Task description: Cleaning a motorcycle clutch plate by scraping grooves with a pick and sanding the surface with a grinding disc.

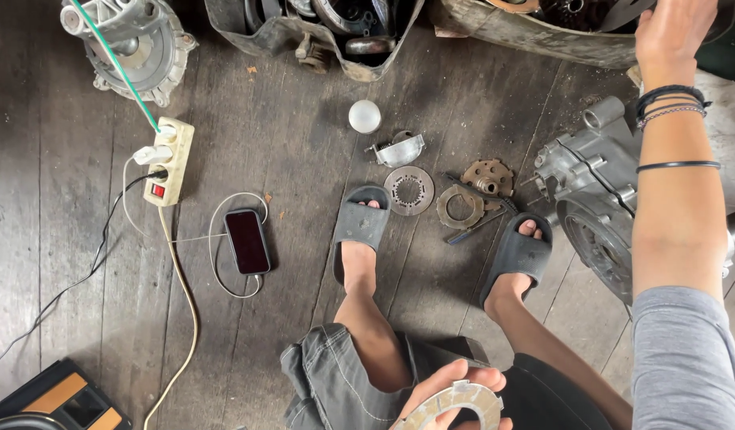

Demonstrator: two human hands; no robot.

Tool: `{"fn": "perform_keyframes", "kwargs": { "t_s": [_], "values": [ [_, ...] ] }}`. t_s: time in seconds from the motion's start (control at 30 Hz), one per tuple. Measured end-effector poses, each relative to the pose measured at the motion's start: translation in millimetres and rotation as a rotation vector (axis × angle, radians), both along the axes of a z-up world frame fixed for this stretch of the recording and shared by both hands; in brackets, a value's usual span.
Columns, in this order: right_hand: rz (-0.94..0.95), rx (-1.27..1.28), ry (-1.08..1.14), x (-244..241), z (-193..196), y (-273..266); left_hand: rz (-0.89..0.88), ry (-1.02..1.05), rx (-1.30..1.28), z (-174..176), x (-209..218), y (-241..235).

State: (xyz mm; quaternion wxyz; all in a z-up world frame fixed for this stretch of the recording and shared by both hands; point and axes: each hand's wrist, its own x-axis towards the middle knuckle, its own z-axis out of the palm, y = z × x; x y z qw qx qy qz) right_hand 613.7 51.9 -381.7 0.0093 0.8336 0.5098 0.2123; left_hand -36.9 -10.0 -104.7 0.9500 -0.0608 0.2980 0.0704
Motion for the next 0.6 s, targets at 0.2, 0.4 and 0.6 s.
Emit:
{"fn": "perform_keyframes", "kwargs": {
  "t_s": [0.2,0.4,0.6],
  "values": [
    [-0.041,0.099,-0.006,-47.2,17.7,33.5,0.167,-0.123,0.174,-2.9,6.7,-11.8],
    [-0.004,0.424,0.252,-9.3,-14.5,43.8,0.189,-0.191,0.546,-6.2,12.9,-15.3],
    [0.074,0.689,0.906,-68.8,99.8,67.3,0.059,-0.311,0.124,-12.0,1.0,-13.2]
  ]
}}
